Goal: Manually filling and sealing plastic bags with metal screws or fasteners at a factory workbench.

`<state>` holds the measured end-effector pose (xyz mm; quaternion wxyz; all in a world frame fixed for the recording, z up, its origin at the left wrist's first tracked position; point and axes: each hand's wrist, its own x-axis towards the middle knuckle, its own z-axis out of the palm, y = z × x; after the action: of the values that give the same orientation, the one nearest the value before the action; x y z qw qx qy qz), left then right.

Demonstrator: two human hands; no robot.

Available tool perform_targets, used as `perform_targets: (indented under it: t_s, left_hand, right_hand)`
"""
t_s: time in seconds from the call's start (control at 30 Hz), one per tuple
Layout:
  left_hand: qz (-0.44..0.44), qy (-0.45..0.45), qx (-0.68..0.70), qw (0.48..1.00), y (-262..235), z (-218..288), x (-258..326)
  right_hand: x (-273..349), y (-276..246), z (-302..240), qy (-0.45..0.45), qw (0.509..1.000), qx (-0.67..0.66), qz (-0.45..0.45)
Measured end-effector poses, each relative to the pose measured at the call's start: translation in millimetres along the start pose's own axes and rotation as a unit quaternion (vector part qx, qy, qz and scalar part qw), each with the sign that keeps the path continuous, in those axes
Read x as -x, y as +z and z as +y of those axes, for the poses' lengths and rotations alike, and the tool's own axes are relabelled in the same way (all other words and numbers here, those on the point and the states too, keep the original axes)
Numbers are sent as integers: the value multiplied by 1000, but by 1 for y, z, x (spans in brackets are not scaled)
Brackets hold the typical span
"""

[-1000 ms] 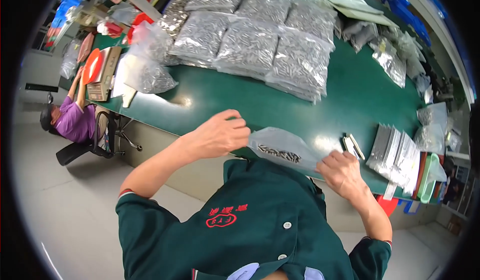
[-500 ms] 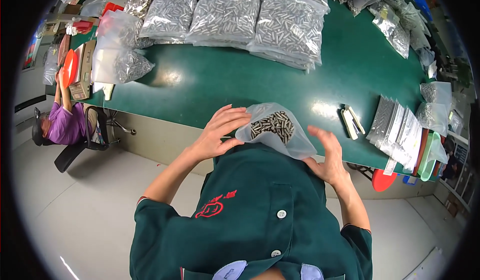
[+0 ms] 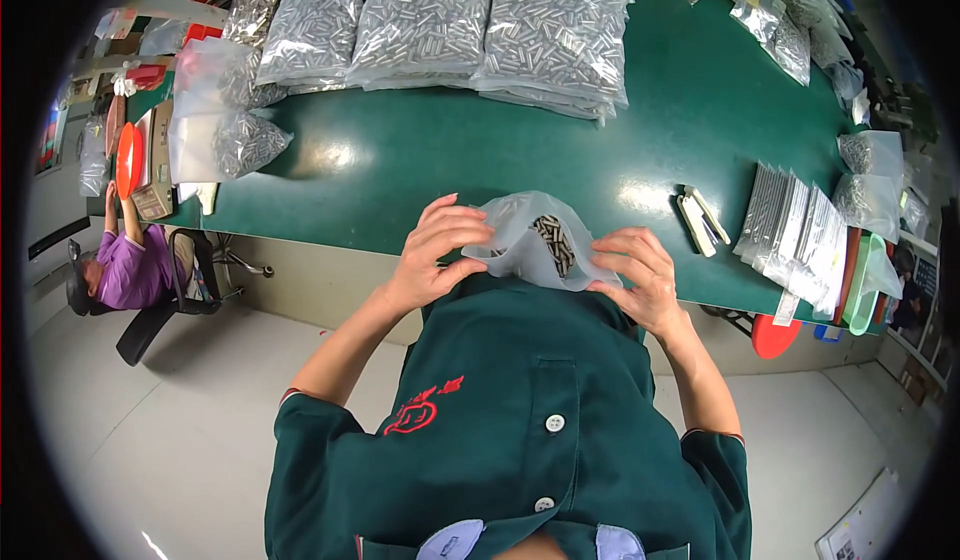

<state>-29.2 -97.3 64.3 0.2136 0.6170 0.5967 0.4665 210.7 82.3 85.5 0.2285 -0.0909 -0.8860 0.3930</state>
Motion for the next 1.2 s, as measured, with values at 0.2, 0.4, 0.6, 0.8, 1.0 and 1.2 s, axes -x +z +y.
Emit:
perform_targets:
  t_s: [0.2,0.4,0.6,0.8,1.0,1.2]
  left_hand:
    - [10,-27,24,999,0,0,-14]
    - [6,-12,49,999,3,-6,-17]
    - [17,26,-47,998,1,7,-13]
    - [48,34,-30,998,9,9,-4]
    - [70,-32,86,993,7,8,-4]
    - [59,-49,111,991,3,8,0]
  right_hand:
    - [-15,2,-2,0,1000,18,22]
    - [-13,9,1,-12,999,10,32]
    - [0,-1,5,-17,998,57,19]
    - [-7,1,-16,-33,996,78,37]
    - [5,3,-10,-23,996,80,42]
    - [8,10,-18,-21,994,78,71]
